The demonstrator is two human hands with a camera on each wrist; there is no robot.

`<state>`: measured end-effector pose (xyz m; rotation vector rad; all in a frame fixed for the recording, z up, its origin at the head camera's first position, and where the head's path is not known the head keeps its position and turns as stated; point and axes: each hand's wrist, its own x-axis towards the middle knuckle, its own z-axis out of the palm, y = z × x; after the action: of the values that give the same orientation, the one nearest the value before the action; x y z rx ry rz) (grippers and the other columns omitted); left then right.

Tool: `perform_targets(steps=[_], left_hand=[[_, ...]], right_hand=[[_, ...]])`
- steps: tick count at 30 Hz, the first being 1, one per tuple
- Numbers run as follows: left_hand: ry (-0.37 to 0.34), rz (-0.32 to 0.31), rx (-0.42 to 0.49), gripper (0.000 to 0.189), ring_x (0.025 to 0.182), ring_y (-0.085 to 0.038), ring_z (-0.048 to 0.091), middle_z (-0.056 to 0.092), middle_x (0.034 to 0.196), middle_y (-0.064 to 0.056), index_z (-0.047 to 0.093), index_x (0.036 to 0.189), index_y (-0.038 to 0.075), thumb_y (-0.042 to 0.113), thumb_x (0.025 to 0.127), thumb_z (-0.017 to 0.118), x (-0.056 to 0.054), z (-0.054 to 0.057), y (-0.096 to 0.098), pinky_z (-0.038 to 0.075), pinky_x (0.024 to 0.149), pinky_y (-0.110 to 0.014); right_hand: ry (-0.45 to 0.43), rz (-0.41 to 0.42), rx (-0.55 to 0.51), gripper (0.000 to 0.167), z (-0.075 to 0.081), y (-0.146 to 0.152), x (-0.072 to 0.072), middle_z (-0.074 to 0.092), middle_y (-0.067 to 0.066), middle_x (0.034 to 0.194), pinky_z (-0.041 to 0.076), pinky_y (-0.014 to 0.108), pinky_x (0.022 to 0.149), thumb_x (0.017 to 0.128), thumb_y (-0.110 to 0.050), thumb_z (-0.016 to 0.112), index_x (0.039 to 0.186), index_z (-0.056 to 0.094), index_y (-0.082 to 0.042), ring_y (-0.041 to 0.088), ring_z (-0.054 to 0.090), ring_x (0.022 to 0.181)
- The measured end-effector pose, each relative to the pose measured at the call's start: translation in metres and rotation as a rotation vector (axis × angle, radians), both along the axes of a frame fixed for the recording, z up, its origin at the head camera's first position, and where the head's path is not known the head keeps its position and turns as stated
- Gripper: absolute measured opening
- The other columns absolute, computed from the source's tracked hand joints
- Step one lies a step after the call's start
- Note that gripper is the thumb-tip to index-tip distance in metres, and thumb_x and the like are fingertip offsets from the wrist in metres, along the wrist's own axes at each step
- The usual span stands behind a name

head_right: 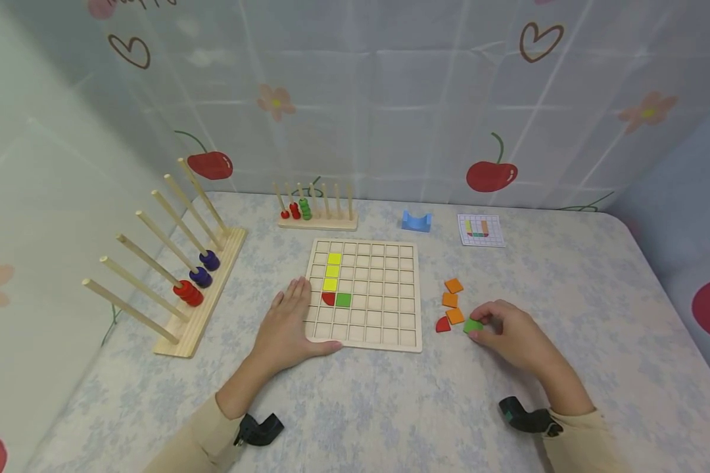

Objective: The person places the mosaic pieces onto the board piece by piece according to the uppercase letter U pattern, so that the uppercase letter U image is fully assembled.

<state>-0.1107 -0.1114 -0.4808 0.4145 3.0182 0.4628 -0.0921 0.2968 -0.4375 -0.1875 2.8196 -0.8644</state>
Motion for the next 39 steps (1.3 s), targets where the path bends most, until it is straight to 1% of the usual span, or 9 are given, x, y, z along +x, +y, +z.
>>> perform_targets(steps=[4,7,11,17,23,28,34,35,39], left_hand=[[0.0,0.002,-0.006,0.137,0.156,-0.023,0.005,0.008,0.167,-0.01,0.008,0.159,0.004,0.094,0.064,0.052,0.0,0.0,0.0,0.011,0.126,-0.047],[0.004,0.003,-0.01,0.137,0.156,-0.023,0.006,0.008,0.167,-0.01,0.008,0.159,0.005,0.094,0.064,0.052,-0.001,0.0,0.0,0.011,0.126,-0.046],[0.012,0.0,-0.009,0.137,0.156,-0.023,0.008,0.009,0.167,-0.01,0.009,0.159,0.004,0.093,0.065,0.054,0.0,0.001,-0.001,0.011,0.126,-0.046],[0.036,-0.004,0.01,0.137,0.156,-0.025,0.011,0.014,0.167,-0.013,0.014,0.158,0.001,0.092,0.064,0.057,0.001,0.003,0.0,0.014,0.126,-0.047],[0.025,-0.002,0.004,0.137,0.156,-0.024,0.01,0.013,0.167,-0.012,0.013,0.158,0.002,0.092,0.065,0.056,0.001,0.004,0.001,0.013,0.126,-0.046],[0.013,0.0,0.007,0.137,0.156,-0.023,0.01,0.012,0.167,-0.011,0.012,0.158,0.002,0.092,0.065,0.056,0.001,0.004,0.001,0.012,0.126,-0.045],[0.013,-0.002,0.013,0.137,0.156,-0.023,0.009,0.011,0.167,-0.011,0.012,0.158,0.002,0.092,0.065,0.056,0.001,0.002,0.0,0.011,0.126,-0.045],[0.01,-0.001,0.014,0.136,0.156,-0.023,0.008,0.011,0.167,-0.011,0.011,0.159,0.003,0.092,0.065,0.056,0.001,0.002,0.0,0.011,0.126,-0.045],[0.008,0.0,0.017,0.137,0.156,-0.023,0.008,0.011,0.167,-0.011,0.011,0.159,0.003,0.091,0.065,0.056,0.001,0.002,0.0,0.011,0.126,-0.045]], right_hand=[[0.002,0.013,-0.012,0.023,0.0,0.0,0.0,0.059,0.004,0.092,0.034,0.026,0.056,0.089,-0.022,0.075,0.11,0.066,-0.015,0.011,0.042,0.068],[-0.002,0.02,-0.03,0.021,0.0,0.001,0.0,0.062,0.004,0.093,0.036,0.024,0.055,0.091,-0.022,0.072,0.11,0.064,-0.015,0.009,0.043,0.065],[0.002,0.016,-0.065,0.019,0.003,0.002,-0.002,0.065,0.006,0.102,0.04,0.023,0.056,0.094,-0.025,0.07,0.109,0.064,-0.015,0.009,0.048,0.065],[0.029,0.034,-0.105,0.019,0.008,-0.005,-0.009,0.064,0.006,0.101,0.042,0.024,0.055,0.094,-0.029,0.069,0.107,0.065,-0.016,0.011,0.05,0.065],[-0.005,0.071,-0.184,0.019,0.009,-0.029,-0.02,0.064,0.005,0.099,0.044,0.025,0.056,0.094,-0.03,0.069,0.106,0.065,-0.016,0.013,0.053,0.067],[-0.031,0.114,-0.242,0.017,0.011,-0.053,-0.031,0.065,0.007,0.091,0.045,0.025,0.055,0.094,-0.025,0.069,0.106,0.064,-0.014,0.013,0.052,0.062],[-0.054,0.154,-0.294,0.012,0.011,-0.084,-0.044,0.064,0.007,0.101,0.044,0.028,0.044,0.095,-0.022,0.068,0.104,0.064,-0.016,0.014,0.047,0.047],[-0.053,0.156,-0.297,0.011,0.01,-0.089,-0.046,0.064,0.007,0.101,0.043,0.028,0.043,0.095,-0.022,0.068,0.103,0.064,-0.016,0.014,0.047,0.047],[-0.03,0.163,-0.291,0.01,0.007,-0.11,-0.052,0.065,0.005,0.098,0.042,0.026,0.048,0.093,-0.021,0.07,0.101,0.065,-0.018,0.015,0.047,0.055]])
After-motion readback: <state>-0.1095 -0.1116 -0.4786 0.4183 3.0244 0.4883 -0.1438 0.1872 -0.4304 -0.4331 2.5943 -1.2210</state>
